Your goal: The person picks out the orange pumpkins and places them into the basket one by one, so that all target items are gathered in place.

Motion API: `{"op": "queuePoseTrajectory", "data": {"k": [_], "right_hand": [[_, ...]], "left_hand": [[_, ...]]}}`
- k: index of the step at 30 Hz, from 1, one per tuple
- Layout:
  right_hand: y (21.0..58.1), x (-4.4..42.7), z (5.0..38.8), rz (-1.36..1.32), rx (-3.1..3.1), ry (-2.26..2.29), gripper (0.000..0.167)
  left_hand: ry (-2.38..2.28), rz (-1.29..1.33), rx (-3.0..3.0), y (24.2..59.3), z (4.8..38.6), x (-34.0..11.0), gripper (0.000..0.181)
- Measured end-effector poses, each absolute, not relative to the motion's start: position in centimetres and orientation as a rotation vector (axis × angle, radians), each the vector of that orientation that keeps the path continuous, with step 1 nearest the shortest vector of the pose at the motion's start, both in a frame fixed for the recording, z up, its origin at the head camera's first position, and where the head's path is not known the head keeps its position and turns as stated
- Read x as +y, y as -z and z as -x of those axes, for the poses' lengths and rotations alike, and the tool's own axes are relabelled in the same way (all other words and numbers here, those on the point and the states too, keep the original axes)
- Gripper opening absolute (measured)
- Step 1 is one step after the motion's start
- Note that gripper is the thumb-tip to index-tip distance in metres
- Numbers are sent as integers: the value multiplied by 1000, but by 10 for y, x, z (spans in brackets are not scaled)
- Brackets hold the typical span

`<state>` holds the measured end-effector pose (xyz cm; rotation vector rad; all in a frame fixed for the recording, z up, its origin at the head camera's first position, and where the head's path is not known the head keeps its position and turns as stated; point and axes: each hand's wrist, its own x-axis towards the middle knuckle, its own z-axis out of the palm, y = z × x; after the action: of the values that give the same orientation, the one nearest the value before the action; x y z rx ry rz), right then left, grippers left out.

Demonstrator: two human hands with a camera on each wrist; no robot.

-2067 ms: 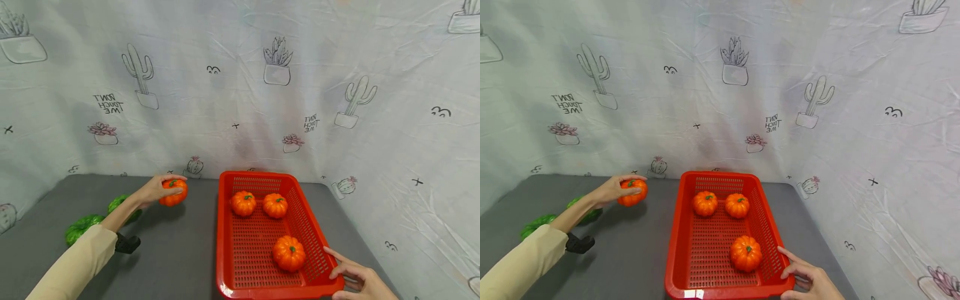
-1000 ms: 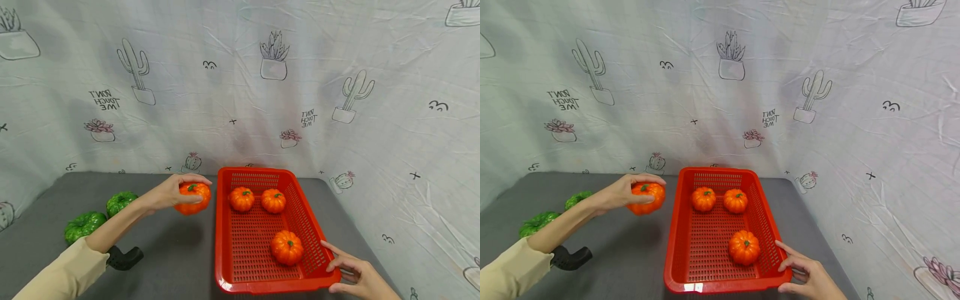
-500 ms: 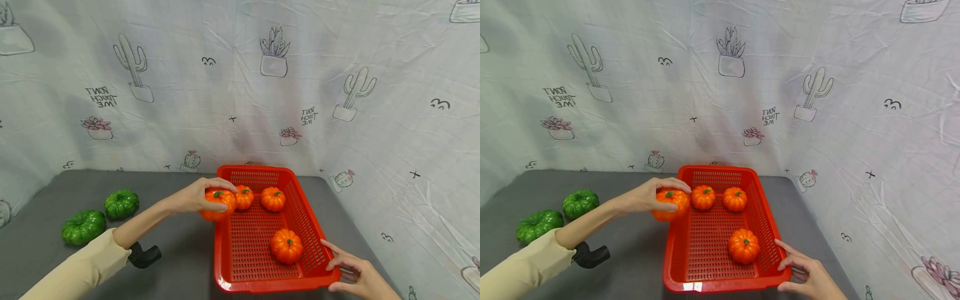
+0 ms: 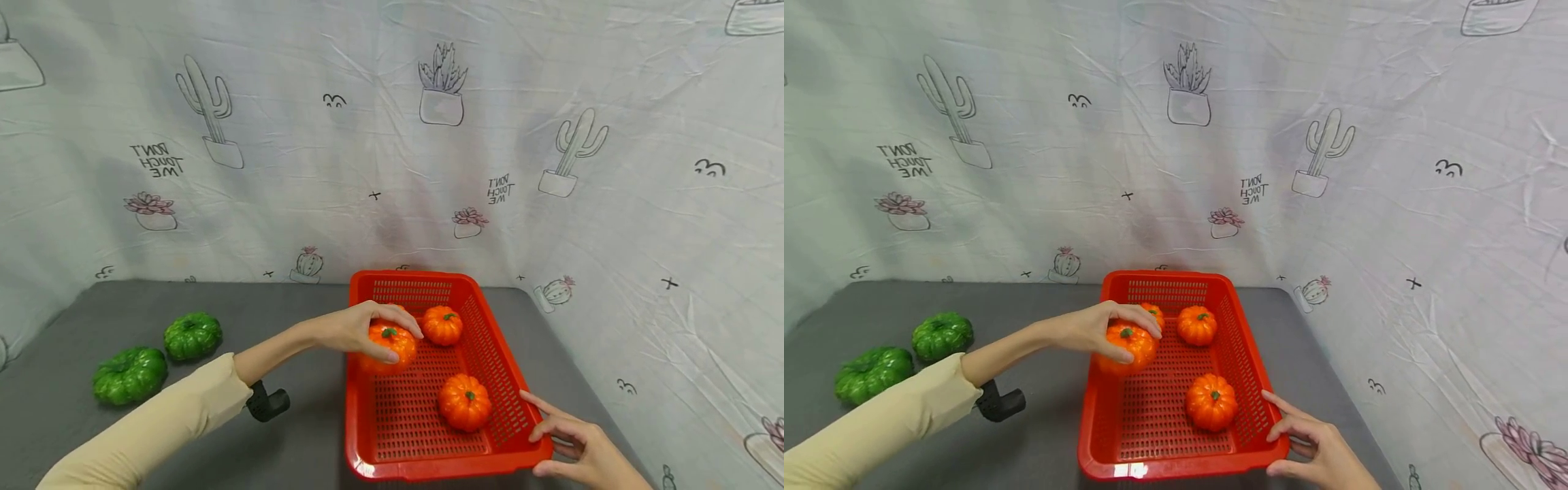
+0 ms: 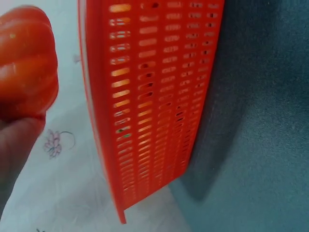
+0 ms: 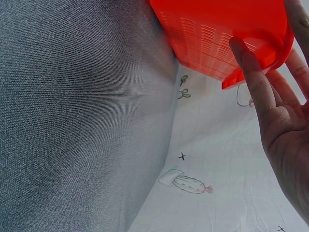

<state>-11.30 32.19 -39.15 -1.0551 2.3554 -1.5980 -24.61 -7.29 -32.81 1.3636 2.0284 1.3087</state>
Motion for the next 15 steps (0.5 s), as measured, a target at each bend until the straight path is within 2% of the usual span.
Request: {"op": "queuePoseTrajectory", "data": {"k": [9,15], "right_hand": [[391,323,114,1045,2285,1628,30],[392,322,115,1091,2270,1646,31]], "left_hand": [[-1216,-1478,1793,342,268,-53,44],[-1161,-1396,1698,350,277,-41,46]]}}
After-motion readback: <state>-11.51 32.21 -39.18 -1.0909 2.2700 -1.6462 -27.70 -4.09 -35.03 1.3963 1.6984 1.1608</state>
